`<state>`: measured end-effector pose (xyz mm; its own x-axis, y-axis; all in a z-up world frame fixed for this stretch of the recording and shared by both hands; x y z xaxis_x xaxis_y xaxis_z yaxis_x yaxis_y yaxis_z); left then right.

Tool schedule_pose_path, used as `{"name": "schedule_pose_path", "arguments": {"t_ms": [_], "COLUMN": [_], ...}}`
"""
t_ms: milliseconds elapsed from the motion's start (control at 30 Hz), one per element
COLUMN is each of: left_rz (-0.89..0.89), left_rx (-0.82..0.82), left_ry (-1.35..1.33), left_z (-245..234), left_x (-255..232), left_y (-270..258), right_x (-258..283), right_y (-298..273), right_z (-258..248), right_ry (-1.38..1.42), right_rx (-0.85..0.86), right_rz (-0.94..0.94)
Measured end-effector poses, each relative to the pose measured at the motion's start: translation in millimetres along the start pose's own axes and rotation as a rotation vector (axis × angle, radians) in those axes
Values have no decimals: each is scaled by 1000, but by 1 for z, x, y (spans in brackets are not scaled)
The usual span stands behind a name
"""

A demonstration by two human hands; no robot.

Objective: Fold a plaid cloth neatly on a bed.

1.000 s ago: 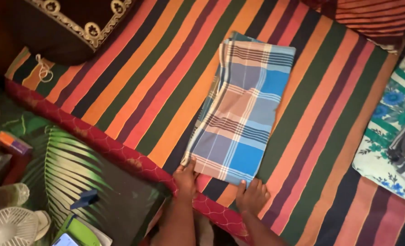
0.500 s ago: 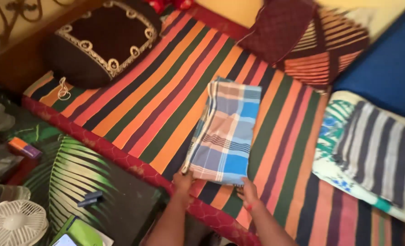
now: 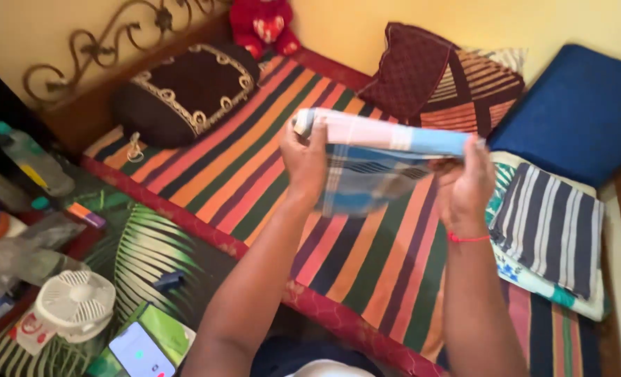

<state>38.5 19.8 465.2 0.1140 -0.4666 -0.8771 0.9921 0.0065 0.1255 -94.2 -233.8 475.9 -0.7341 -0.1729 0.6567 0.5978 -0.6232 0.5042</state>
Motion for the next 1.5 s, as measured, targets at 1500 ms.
{"name": "schedule_pose_path", "arguments": {"t_ms": [1500], "left_rz": [-556], "left_rx": [193], "left_ry": [1187], "left_z": [-285], "left_x": [316], "left_y": [-49], "right_x": [-181], "right_y": [-323], "right_z": [-288], "right_ry": [-1270], "right_rx": [423], "right_rz": [558]}}
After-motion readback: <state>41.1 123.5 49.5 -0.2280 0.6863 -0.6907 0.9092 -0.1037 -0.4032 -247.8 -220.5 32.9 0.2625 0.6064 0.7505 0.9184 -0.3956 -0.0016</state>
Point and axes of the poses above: each hand's wrist, its own y-axis towards the middle knuckle, its own z-axis out of the palm, x = y × z, the point moved 3 cm from there along y, towards the middle knuckle, and after that the axes turned 15 degrees about -z, right-handed, at the moved point
